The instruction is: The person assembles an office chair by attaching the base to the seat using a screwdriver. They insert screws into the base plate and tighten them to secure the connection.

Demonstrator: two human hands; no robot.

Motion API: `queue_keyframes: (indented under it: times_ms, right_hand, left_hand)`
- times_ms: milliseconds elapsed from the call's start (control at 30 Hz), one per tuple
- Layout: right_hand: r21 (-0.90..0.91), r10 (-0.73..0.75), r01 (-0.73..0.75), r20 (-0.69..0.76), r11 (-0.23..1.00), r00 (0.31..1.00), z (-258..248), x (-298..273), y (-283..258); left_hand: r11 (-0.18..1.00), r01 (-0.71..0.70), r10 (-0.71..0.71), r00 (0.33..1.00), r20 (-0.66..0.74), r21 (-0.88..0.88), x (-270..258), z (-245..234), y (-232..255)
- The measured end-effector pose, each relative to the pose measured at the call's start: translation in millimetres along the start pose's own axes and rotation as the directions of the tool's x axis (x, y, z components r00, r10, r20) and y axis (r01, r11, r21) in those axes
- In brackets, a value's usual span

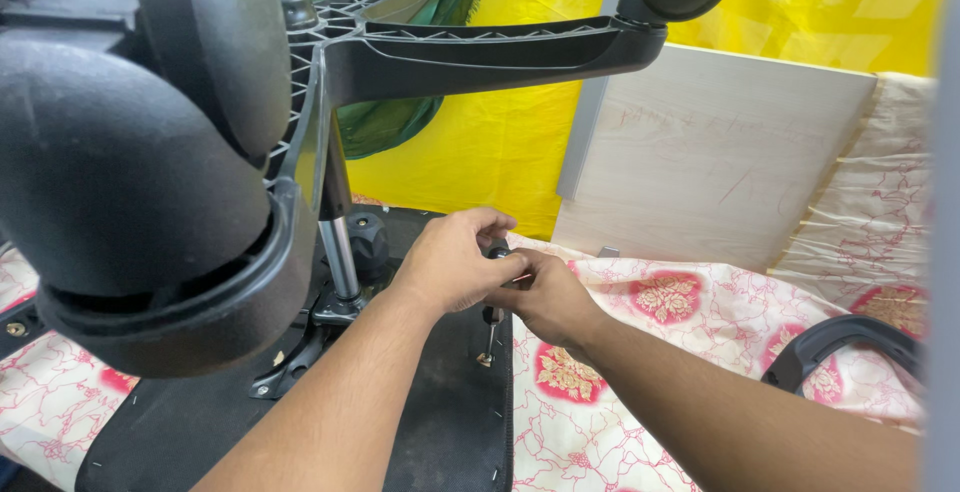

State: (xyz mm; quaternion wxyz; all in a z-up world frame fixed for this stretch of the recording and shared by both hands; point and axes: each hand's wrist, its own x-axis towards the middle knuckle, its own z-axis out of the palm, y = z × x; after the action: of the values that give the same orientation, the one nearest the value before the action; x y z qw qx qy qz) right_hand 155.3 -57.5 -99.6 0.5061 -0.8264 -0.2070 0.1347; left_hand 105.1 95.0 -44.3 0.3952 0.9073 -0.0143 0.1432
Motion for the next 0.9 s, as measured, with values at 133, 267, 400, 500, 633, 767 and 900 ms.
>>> queue_keyframes:
  times_ms: [133,267,400,500,633,767,900]
  right_hand:
    - [-0.060,0.054,-0.054,-0.013,0.997,0.998,3,-1,-1]
    - [0.279,-0.130,0.119,0.023,0.953,0.991,6,1,2]
    - [0.362,-0.160,0.147,0.006,0.921,0.987,4,5,4]
    - [0.294,-0.114,0.115,-0.020,0.949,0.993,6,5,1]
    - [0.098,-0.036,0.045,-0.088,0.994,0.996,9,2,-5]
    - [0.040,0.024,-0.019,-0.123,0.999,0.992,10,-1,-12]
    - [0.159,-0.059,0.070,-0.072,0.985,0.996,9,-1,-11]
  left_hand:
    - [0.987,0.154,-0.156,0.987,0.045,0.040,-2,-3,4]
    - [0.994,0.059,-0.053,0.996,0.075,-0.087,2,-5,-5]
    - [0.979,0.000,0.026,0.991,0.129,-0.203,8,-4,-15]
    - [0.974,-0.059,0.086,0.990,0.114,-0.218,6,-3,-16]
    - [1.000,-0.013,0.013,1.000,0.020,0.007,-2,-5,-7]
    - [0.990,0.137,-0.138,0.989,0.054,0.025,-6,-10,-2]
    - [0.996,0.052,-0.048,0.997,0.058,-0.071,0,-8,-8]
